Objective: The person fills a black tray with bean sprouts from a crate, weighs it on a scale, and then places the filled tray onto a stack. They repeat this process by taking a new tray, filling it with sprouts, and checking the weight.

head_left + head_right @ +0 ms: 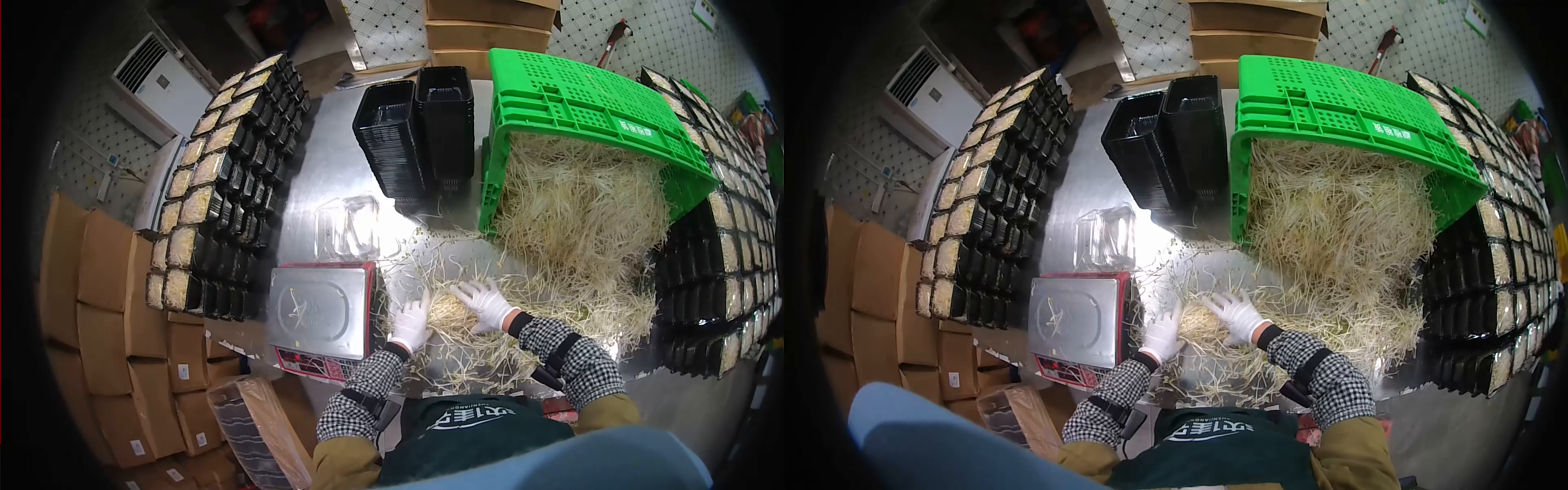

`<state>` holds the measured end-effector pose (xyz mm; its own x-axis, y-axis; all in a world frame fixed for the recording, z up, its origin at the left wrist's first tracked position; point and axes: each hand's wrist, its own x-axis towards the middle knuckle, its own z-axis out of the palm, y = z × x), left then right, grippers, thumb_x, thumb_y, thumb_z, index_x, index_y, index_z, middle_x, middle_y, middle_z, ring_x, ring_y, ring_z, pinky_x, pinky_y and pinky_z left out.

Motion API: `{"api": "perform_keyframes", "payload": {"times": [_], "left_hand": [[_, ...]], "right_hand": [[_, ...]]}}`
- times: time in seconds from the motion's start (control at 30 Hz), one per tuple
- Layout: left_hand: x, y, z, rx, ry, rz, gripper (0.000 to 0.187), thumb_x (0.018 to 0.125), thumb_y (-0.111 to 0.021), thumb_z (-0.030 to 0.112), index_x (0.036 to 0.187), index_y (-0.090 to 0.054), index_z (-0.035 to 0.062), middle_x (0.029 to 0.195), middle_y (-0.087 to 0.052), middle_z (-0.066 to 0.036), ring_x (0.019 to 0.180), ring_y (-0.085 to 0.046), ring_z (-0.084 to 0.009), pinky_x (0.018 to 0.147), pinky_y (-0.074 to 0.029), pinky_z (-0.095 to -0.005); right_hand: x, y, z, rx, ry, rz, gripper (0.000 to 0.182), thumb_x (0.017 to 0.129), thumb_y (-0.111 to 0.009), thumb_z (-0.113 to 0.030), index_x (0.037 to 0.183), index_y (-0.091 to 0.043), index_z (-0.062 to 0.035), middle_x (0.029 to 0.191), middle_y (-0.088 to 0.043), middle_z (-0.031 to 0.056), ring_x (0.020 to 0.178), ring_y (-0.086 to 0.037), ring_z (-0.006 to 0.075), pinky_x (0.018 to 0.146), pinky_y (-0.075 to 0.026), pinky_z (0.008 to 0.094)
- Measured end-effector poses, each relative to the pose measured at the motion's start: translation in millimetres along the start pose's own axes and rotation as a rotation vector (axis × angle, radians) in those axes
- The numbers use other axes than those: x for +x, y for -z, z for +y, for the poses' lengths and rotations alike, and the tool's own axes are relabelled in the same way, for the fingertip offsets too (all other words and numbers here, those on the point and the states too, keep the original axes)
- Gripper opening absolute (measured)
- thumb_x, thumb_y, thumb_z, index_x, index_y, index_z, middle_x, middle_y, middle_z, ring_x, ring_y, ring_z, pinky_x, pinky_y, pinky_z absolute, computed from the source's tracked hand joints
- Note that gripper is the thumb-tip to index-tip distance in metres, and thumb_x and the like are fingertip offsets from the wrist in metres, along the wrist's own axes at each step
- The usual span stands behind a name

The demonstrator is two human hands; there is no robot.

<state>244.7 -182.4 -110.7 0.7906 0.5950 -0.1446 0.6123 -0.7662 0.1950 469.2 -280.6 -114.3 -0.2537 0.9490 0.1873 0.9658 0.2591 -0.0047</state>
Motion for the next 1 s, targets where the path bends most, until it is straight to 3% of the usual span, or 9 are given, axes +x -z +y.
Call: {"api": "perform_keyframes", "payload": {"times": [0.07,0.27,0.43,0.53,0.63,0.73,0.77,0.87,1.0], "left_hand": [[10,-7,-5,-0.037,0.055,-0.241,0.069,0.081,-0.069,0.019,0.142,-0.039,0.0064,0.113,-0.059,-0.018,0.103,-0.063,-0.0339,0.081,-0.054,-0.0437],[6,-17,-2,-0.207,-0.161,-0.222,0.046,0.084,-0.062,0.011,0.128,-0.048,0.0099,0.105,-0.059,-0.017,0.097,-0.065,-0.0335,0.077,-0.055,-0.0447],[14,40,10,-0.1,-0.048,-0.46,0.123,0.069,-0.085,0.029,0.157,-0.002,0.0151,0.157,-0.027,-0.02,0.142,-0.034,-0.0377,0.113,-0.033,-0.0528],[32,5,-50,-0.354,-0.054,-0.19,0.087,0.08,-0.075,0.025,0.152,-0.03,0.0085,0.154,-0.034,-0.022,0.14,-0.037,-0.0362,0.113,-0.035,-0.0422],[52,7,-61,-1.323,0.254,0.068,0.053,0.096,-0.057,0.034,0.135,-0.053,-0.0014,0.139,-0.052,-0.026,0.134,-0.046,-0.0324,0.112,-0.035,-0.0378],[44,-18,-67,-1.085,0.181,0.01,0.063,0.1,-0.052,0.037,0.147,-0.037,-0.0022,0.149,-0.041,-0.025,0.139,-0.04,-0.0304,0.116,-0.029,-0.0366],[23,21,-33,-0.971,0.254,-0.122,0.075,0.098,-0.052,0.047,0.15,-0.03,-0.0021,0.149,-0.039,-0.025,0.141,-0.037,-0.0314,0.117,-0.027,-0.0361],[-28,10,-10,-0.423,0.074,-0.182,0.119,0.074,-0.076,0.057,0.155,-0.009,0.0012,0.158,-0.023,-0.024,0.146,-0.026,-0.0367,0.118,-0.024,-0.0415],[-45,7,5,-0.035,0.092,-0.253,0.129,0.065,-0.082,0.054,0.156,-0.004,0.0054,0.158,-0.025,-0.018,0.147,-0.024,-0.0328,0.116,-0.022,-0.0559]], "right_hand": [[5,-3,0,0.315,-0.135,-0.468,0.095,0.069,-0.079,-0.031,0.15,-0.032,-0.0142,0.107,-0.063,0.0135,0.102,-0.063,0.0311,0.087,-0.051,0.0422],[-35,36,52,0.376,-0.154,-0.334,0.046,0.072,-0.072,-0.024,0.118,-0.065,-0.0181,0.096,-0.065,0.0111,0.092,-0.065,0.0306,0.077,-0.055,0.042],[-60,96,93,0.425,-0.369,-0.326,0.055,0.07,-0.075,-0.025,0.124,-0.063,-0.0196,0.098,-0.063,0.0102,0.093,-0.064,0.0285,0.08,-0.053,0.0401],[-22,128,55,0.515,-0.384,-0.275,0.056,0.071,-0.075,-0.025,0.126,-0.062,-0.021,0.1,-0.062,0.0097,0.094,-0.064,0.0282,0.08,-0.053,0.0393],[17,92,10,0.575,-0.222,-0.283,0.06,0.073,-0.073,-0.023,0.13,-0.057,-0.0219,0.104,-0.061,0.0091,0.097,-0.063,0.0281,0.082,-0.053,0.0379],[38,36,-32,0.507,-0.052,-0.313,0.082,0.068,-0.08,-0.027,0.141,-0.045,-0.0163,0.117,-0.06,0.0116,0.109,-0.06,0.0305,0.093,-0.05,0.0438],[38,32,-40,0.439,-0.065,-0.4,0.111,0.059,-0.087,-0.039,0.15,-0.029,-0.0119,0.137,-0.05,0.0165,0.124,-0.051,0.034,0.103,-0.041,0.0526],[18,30,-49,0.282,-0.098,-0.346,0.132,0.052,-0.09,-0.049,0.155,-0.016,-0.0118,0.15,-0.037,0.0195,0.136,-0.04,0.0367,0.109,-0.032,0.0584],[7,24,-47,0.238,-0.094,-0.386,0.136,0.048,-0.091,-0.05,0.156,-0.016,-0.0127,0.154,-0.03,0.0223,0.143,-0.029,0.0392,0.112,-0.024,0.0618]]}}
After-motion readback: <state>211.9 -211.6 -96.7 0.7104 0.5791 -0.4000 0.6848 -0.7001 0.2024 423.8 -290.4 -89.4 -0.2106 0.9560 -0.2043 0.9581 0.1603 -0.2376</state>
